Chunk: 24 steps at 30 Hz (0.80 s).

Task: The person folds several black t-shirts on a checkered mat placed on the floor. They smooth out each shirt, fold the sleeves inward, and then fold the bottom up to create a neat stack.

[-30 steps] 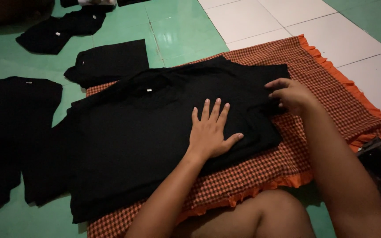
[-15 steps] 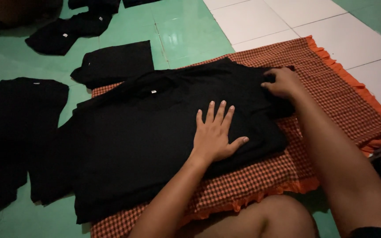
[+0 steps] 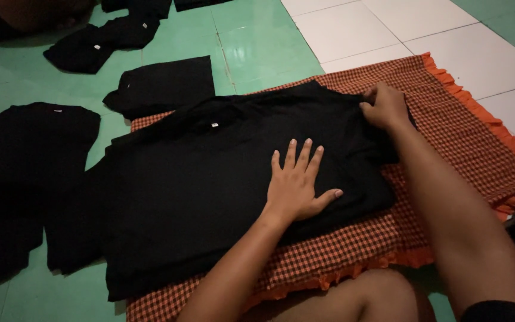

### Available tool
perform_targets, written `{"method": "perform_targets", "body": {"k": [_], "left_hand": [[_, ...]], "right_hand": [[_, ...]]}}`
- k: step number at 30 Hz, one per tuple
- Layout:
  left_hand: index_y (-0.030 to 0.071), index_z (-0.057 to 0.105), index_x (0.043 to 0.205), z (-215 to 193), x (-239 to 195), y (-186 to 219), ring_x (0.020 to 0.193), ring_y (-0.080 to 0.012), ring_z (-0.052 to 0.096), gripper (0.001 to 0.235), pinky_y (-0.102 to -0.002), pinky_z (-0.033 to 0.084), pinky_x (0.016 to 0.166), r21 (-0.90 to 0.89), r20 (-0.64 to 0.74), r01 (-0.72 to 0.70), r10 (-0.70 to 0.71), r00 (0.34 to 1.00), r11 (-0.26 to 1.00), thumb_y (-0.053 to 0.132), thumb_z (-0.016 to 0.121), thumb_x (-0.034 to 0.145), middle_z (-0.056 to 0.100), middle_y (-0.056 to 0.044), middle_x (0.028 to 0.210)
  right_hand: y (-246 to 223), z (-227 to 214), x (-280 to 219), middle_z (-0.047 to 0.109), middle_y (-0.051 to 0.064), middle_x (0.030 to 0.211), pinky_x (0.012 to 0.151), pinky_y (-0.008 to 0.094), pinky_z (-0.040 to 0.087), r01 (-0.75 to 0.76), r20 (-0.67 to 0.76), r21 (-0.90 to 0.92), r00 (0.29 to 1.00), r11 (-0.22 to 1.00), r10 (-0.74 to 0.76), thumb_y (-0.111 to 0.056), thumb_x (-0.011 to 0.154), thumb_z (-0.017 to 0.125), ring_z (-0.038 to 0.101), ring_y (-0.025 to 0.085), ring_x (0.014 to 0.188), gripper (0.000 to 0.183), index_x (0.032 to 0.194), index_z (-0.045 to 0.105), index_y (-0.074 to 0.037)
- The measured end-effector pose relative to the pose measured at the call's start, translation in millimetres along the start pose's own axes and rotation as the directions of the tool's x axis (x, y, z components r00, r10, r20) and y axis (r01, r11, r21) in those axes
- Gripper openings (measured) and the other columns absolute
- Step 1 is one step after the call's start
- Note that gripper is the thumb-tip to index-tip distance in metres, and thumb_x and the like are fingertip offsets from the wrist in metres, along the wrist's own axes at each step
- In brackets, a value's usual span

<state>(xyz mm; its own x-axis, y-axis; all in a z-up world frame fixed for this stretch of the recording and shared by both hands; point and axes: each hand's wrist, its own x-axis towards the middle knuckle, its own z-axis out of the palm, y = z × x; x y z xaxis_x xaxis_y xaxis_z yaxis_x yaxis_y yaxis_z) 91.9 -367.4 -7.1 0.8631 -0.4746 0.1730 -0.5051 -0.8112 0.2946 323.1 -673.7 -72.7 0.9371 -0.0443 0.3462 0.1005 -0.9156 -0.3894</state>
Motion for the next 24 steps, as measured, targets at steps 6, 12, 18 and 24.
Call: {"method": "perform_targets", "body": {"k": [6, 12, 18, 24], "left_hand": [[0.005, 0.028, 0.161, -3, 0, 1, 0.157, -0.0461, 0.012, 0.102, -0.072, 0.007, 0.119, -0.027, 0.013, -0.001, 0.001, 1.0, 1.0, 0.076, 0.041, 0.088, 0.026, -0.023, 0.168], [0.001, 0.029, 0.159, -4, -1, 2, 0.156, -0.0467, 0.016, 0.104, -0.072, 0.008, 0.12, 0.011, -0.008, 0.003, -0.002, 1.0, 1.0, 0.076, 0.04, 0.087, 0.034, -0.024, 0.163], [-0.002, 0.033, 0.156, -2, -2, 1, 0.155, -0.0474, 0.019, 0.107, -0.07, 0.008, 0.123, -0.005, -0.03, 0.0, 0.0, 1.0, 1.0, 0.076, 0.045, 0.083, 0.04, -0.024, 0.159], [0.011, 0.077, 0.105, 4, -8, -52, 0.109, -0.0336, 0.073, 0.036, -0.06, 0.036, 0.117, -0.306, -0.404, -0.078, -0.056, 0.913, 0.949, 0.042, 0.068, 0.089, 0.079, -0.013, 0.101]], "right_hand": [[-69, -7, -24, 0.068, 0.012, 0.102, 0.093, 0.047, 0.045, 0.543, -0.268, -0.211, 0.768, 0.813, -0.582, -0.016, 0.077, 0.084, 0.064, 0.035, 0.1, 0.036, 0.11, 0.071, -0.009], [-176, -7, -46, 0.065, 0.011, 0.14, 0.103, 0.041, 0.048, 0.851, -0.13, -0.099, 0.503, 0.516, -0.854, -0.012, 0.092, 0.062, 0.062, 0.034, 0.121, 0.043, 0.135, 0.067, -0.01], [-204, -10, -30, 0.04, 0.016, 0.162, 0.109, 0.052, 0.045, 0.586, 0.369, -0.152, 0.781, 0.796, -0.504, -0.036, 0.096, 0.056, 0.046, 0.042, 0.14, 0.072, 0.161, 0.037, -0.013], [-203, 8, -42, 0.062, 0.015, 0.137, 0.105, 0.044, 0.047, 0.694, -0.127, -0.227, 0.674, 0.683, -0.728, -0.04, 0.092, 0.068, 0.058, 0.035, 0.127, 0.063, 0.145, 0.061, -0.006]]}}
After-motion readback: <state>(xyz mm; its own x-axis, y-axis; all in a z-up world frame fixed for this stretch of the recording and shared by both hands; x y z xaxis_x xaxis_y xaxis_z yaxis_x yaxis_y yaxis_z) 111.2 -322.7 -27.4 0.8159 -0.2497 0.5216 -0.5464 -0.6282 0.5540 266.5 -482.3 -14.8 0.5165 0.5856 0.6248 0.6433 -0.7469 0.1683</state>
